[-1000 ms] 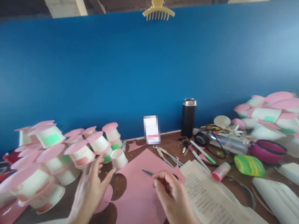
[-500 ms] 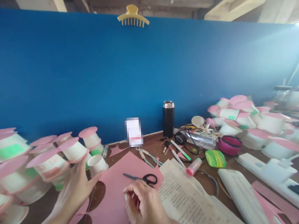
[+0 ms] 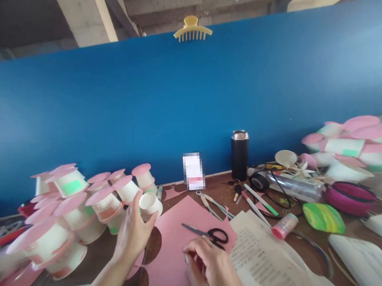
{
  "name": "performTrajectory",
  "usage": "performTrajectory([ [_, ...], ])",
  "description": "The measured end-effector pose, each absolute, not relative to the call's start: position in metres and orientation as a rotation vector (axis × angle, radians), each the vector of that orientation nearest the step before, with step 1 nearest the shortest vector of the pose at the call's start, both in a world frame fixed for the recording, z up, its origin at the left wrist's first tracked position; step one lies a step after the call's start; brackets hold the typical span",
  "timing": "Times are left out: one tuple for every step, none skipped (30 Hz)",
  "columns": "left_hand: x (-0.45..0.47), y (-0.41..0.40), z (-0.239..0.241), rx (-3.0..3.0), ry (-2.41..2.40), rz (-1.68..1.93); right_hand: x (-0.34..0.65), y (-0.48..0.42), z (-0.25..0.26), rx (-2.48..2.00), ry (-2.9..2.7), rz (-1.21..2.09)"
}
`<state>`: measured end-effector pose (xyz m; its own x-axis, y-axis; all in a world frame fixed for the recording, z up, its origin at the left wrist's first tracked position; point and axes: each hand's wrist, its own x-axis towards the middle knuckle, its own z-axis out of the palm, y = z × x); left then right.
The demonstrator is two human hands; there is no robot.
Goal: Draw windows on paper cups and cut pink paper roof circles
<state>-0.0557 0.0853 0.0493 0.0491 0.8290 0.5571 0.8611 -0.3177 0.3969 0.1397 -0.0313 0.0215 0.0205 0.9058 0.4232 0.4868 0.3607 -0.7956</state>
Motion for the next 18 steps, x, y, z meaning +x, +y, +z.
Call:
performTrajectory([
  [-0.056,0.08,0.055,-2.223,-1.751,-1.214,0.14,-0.031,0.022,-1.276,-1.626,0.518],
  [-0.055,0.075,0.061,-2.19,-1.716,-1.296,0.14,-0.031,0.022,-1.286,-1.634,0.513],
  [-0.055,0.068,0.065,-2.165,-1.725,-1.376,0.141,-0.031,0.022,-1.3,-1.644,0.509],
  [-0.053,0.061,0.066,-2.142,-1.773,-1.46,0.141,-0.03,0.022,-1.313,-1.657,0.503],
  [-0.052,0.054,0.066,-2.129,-1.869,-1.535,0.142,-0.03,0.022,-1.321,-1.674,0.5],
  [-0.049,0.047,0.062,-2.124,-1.974,-1.59,0.143,-0.03,0.022,-1.322,-1.692,0.498],
  [-0.047,0.04,0.055,-2.156,-2.048,-1.629,0.143,-0.031,0.022,-1.318,-1.706,0.497],
  [-0.044,0.034,0.047,-2.191,-2.068,-1.687,0.144,-0.031,0.021,-1.309,-1.715,0.496],
  [-0.041,0.029,0.037,-2.227,-2.059,-1.729,0.144,-0.031,0.021,-1.299,-1.72,0.493],
  [-0.039,0.025,0.026,-2.23,-2.014,-1.75,0.144,-0.032,0.02,-1.288,-1.721,0.488],
  [-0.037,0.022,0.017,-2.213,-1.947,-1.754,0.144,-0.032,0.02,-1.278,-1.722,0.481],
  [-0.035,0.02,0.009,-2.206,-1.876,-1.722,0.144,-0.033,0.019,-1.271,-1.725,0.471],
  [-0.034,0.018,0.002,-2.221,-1.806,-1.662,0.145,-0.033,0.019,-1.266,-1.733,0.46],
  [-0.033,0.017,-0.002,-2.248,-1.725,-1.596,0.145,-0.034,0.019,-1.263,-1.748,0.448],
  [-0.033,0.016,-0.005,-2.273,-1.648,-1.53,0.145,-0.034,0.019,-1.26,-1.765,0.435],
  [-0.032,0.016,-0.006,-2.301,-1.58,-1.471,0.146,-0.035,0.02,-1.257,-1.789,0.425],
  [-0.032,0.016,-0.007,-2.329,-1.523,-1.424,0.146,-0.035,0.021,-1.254,-1.812,0.416],
  [-0.032,0.016,-0.007,-2.358,-1.477,-1.39,0.147,-0.035,0.022,-1.251,-1.83,0.408],
])
